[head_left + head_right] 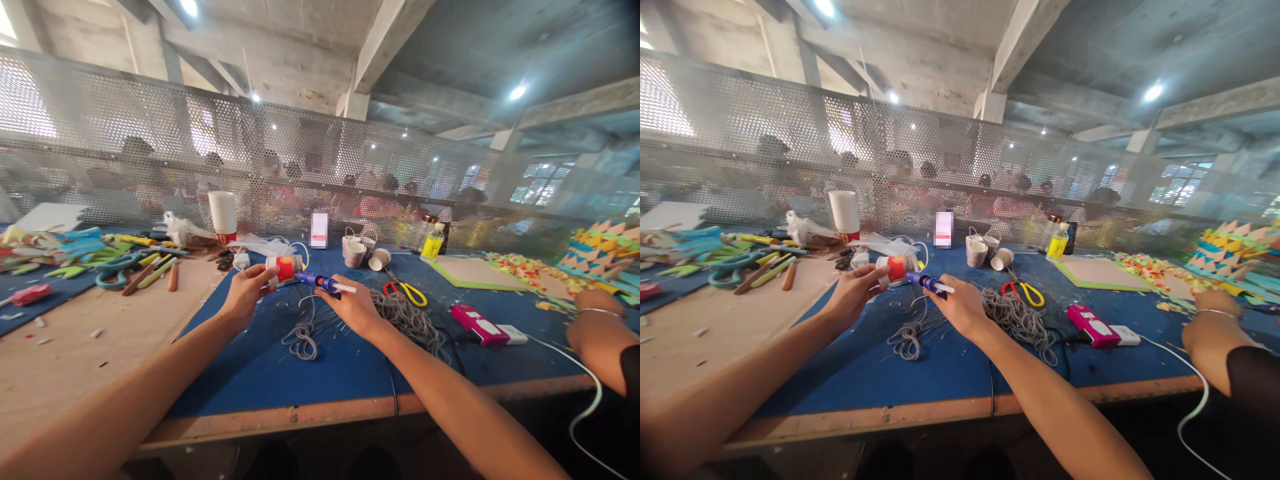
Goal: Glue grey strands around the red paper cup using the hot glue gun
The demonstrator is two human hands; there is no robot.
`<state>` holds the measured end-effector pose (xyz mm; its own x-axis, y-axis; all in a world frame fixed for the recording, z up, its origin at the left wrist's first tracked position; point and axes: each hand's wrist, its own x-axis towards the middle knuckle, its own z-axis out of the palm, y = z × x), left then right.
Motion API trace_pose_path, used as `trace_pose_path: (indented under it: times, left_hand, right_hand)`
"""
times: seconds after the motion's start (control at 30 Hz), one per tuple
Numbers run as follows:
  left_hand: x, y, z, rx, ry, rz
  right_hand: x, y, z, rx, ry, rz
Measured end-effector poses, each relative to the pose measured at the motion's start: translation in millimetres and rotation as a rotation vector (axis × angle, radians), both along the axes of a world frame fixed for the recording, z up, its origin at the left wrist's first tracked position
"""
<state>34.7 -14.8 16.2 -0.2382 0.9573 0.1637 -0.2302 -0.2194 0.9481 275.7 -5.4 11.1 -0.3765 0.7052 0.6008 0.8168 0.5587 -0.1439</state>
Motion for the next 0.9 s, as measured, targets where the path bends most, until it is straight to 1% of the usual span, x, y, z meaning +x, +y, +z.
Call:
trace_pose_path:
  times: [0.37,0.67,0.9]
  left_hand:
    - [-2.6,2.4,-3.0,-0.006,-0.020,-0.003]
    - [-1.4,0.4,-0.3,-0.013,-0.024,-0.003]
    - [-2.4,1.1,-0.9,-0.013,-0.020,0.008]
  right_hand:
    - [-1.1,-0.7,1.6,-0.020,-0.019,-0.004]
    - [-0.7,-1.0,1.5,-0.028,-0.032,-0.004]
    - [-1.3,-2.3,3.6,-0.052,-0.025,-0.009]
